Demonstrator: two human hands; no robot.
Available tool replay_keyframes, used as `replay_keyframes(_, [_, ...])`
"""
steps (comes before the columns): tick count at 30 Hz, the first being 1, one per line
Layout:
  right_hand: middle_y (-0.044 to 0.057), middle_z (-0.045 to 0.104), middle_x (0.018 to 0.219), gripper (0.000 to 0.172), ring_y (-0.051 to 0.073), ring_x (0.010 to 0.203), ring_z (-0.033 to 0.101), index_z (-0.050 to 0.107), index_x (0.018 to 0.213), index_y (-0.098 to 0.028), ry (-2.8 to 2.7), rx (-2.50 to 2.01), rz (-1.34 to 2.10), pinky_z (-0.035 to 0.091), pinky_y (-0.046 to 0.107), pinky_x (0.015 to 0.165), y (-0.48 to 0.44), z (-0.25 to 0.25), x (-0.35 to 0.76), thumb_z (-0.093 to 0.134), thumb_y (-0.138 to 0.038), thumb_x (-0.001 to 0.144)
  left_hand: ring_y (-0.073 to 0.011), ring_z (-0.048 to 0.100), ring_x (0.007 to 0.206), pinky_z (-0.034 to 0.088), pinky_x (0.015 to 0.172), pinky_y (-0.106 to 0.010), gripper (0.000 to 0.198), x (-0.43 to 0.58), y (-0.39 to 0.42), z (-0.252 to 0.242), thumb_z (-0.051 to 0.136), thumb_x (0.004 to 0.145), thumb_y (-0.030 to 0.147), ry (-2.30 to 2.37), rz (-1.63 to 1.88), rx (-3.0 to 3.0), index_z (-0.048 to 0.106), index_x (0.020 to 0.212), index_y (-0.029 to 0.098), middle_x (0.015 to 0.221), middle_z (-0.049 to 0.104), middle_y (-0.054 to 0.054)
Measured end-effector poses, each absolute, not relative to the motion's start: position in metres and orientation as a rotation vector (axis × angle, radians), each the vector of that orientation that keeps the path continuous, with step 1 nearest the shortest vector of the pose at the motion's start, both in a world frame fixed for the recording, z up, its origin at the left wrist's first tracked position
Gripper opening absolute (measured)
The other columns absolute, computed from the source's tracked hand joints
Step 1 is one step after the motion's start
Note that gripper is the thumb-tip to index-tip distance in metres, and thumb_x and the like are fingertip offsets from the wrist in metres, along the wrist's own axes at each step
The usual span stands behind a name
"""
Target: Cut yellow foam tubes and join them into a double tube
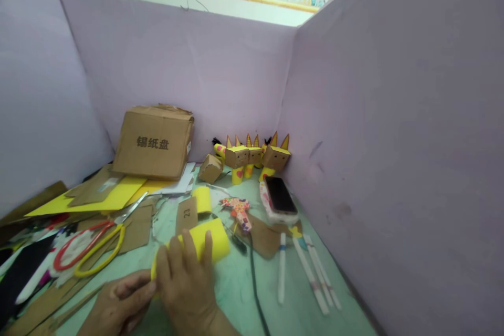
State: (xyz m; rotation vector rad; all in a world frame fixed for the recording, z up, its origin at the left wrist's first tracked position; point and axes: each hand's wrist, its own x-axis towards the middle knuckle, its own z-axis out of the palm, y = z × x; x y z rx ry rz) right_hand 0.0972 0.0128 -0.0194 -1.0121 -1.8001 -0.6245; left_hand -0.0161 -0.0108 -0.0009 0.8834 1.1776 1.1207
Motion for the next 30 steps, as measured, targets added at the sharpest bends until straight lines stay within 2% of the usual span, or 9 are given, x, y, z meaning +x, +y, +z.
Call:
replay_keyframes(3, [0.008,0.062,0.117,0.032,0.027,0.116,0.045,0.057,0.114,-0.021,-1.892,-0.96,-0.534,0.003,0.047,0.11,0.002,-0.002,0.122,0.045,-0.015,0.084,-0.0021,0.023,0.039,0.016,0.038,-0.013,0.026,-0.025,0.0,-0.003,0.08,0.05,0.03,1.182,1.136,0.873,0.064,0.061,0.013,0.043,0.038,0.007])
replay_keyframes(5, [0.012,0.059,0.114,0.041,0.028,0.111,0.048,0.051,0.117,-0.019,-1.773,-0.916,-0.41,0.028,0.048,0.102,-0.004,0.008,0.149,0.051,-0.011,0.077,-0.0017,0.023,0.038,0.015,0.037,-0.014,0.025,-0.03,0.006,-0.004,0.079,0.05,0.029,1.193,1.143,0.87,0.064,0.062,0.013,0.043,0.038,0.007])
replay_keyframes(8, [0.012,0.059,0.104,0.041,0.025,0.084,0.058,0.052,0.112,-0.022,-1.504,-1.09,-0.083,0.051,0.037,0.067,-0.005,0.009,0.189,0.062,-0.017,0.073,-0.0022,0.026,0.037,0.015,0.037,-0.014,0.027,-0.035,0.011,-0.009,0.077,0.055,0.034,1.198,1.149,0.867,0.065,0.067,0.013,0.042,0.04,0.007])
replay_keyframes(13, [0.009,0.065,0.1,0.037,0.014,0.057,0.058,0.064,0.1,-0.022,-1.528,-1.161,0.46,0.047,0.022,0.042,0.001,-0.015,0.206,0.073,-0.017,0.064,-0.005,0.034,0.038,0.023,0.038,-0.016,0.032,-0.03,0.011,-0.015,0.073,0.059,0.042,1.148,1.108,1.03,0.063,0.056,0.013,0.04,0.046,0.003])
replay_keyframes(17, [0.007,0.064,0.098,0.034,0.006,0.042,0.047,0.065,0.101,-0.023,-1.605,-1.031,0.359,0.043,0.019,0.039,-0.005,-0.023,0.202,0.066,-0.01,0.069,-0.0079,0.04,0.039,0.03,0.037,-0.018,0.032,-0.027,0.009,-0.014,0.071,0.062,0.043,1.155,1.089,1.131,0.062,0.051,0.013,0.042,0.052,0.0])
replay_keyframes(20, [0.008,0.06,0.1,0.03,0.005,0.044,0.046,0.066,0.097,-0.022,-1.604,-1.011,0.246,0.044,0.021,0.042,-0.011,-0.023,0.203,0.066,-0.01,0.069,-0.0102,0.045,0.042,0.036,0.04,-0.02,0.026,-0.029,0.008,-0.013,0.069,0.065,0.038,1.165,1.105,1.185,0.065,0.055,0.015,0.046,0.056,-0.001])
replay_keyframes(22, [0.009,0.061,0.098,0.026,0.008,0.048,0.052,0.067,0.096,-0.021,-1.63,-0.998,0.405,0.045,0.02,0.043,-0.013,-0.023,0.202,0.062,-0.01,0.072,-0.0115,0.048,0.044,0.038,0.041,-0.02,0.024,-0.03,0.006,-0.013,0.068,0.067,0.037,1.16,1.086,1.248,0.066,0.056,0.015,0.048,0.057,-0.002])
replay_keyframes(26, [0.0,0.059,0.059,0.018,0.011,0.042,0.056,0.068,0.086,-0.017,-1.576,-1.012,1.046,0.044,0.019,0.039,-0.016,-0.028,0.197,0.05,-0.019,0.081,-0.0116,0.049,0.041,0.038,0.039,-0.02,0.028,-0.026,0.002,-0.01,0.062,0.073,0.034,1.132,1.055,1.458,0.064,0.05,0.017,0.047,0.057,-0.002])
replay_keyframes(30, [-0.001,0.057,0.041,0.027,0.012,0.038,0.055,0.068,0.059,-0.018,-1.576,-0.974,1.1,0.046,0.021,0.044,-0.017,-0.035,0.198,0.052,-0.023,0.079,-0.0137,0.054,0.049,0.045,0.049,-0.021,0.019,-0.023,-0.003,-0.006,0.064,0.073,0.027,1.04,1.268,1.65,0.07,0.056,0.023,0.052,0.061,-0.002])
